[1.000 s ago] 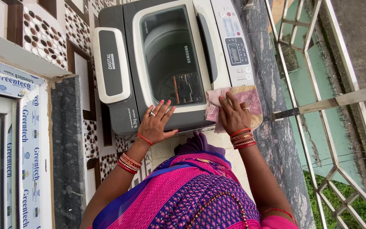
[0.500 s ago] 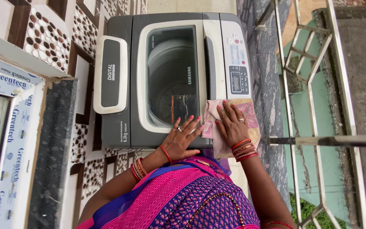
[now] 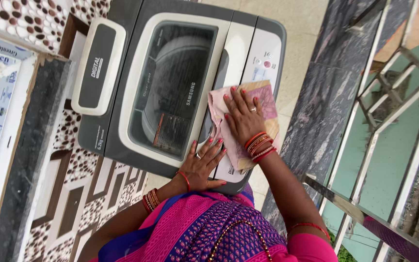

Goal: The person wipes the top, control panel, and sides of a washing machine using a cloth.

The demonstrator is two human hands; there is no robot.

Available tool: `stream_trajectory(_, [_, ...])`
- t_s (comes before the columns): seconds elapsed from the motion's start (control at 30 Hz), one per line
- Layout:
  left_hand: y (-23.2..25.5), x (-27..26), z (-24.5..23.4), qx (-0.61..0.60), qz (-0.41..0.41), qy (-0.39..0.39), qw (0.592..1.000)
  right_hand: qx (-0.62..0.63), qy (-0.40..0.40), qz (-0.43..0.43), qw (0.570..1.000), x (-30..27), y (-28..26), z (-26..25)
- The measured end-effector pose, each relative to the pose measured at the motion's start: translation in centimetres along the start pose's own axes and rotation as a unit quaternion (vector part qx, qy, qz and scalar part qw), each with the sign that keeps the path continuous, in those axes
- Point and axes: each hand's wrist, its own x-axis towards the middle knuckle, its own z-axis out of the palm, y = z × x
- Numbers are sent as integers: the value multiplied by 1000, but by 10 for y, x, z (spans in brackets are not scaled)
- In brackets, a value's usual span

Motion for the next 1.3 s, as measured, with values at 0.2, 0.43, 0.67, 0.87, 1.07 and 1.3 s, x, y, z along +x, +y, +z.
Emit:
stream_trajectory(0.2, [0,3,3,-3,-30,-27,999,12,4,28,1000,37,16,-10])
stream_trajectory(0.43, [2,-4,2,-53,-93,77,991,8,34,75,997,109,52,-19])
stream_trajectory(0.67, [1,-14,6,-45,-124,173,976,19,37,90,995,105,31,-2])
stream_trajectory(0.87, [-3,-15,12,-49,-113,192,974,10,59,-29,998,32,-33,21])
stream_trajectory(1.07, [-1,-20,13,-60,-109,247,961,-35,-51,-128,990,-62,-94,31])
stream_trajectory(1.3, [4,-25,2,-67,-114,262,956,-31,-55,-175,983,-103,-109,42])
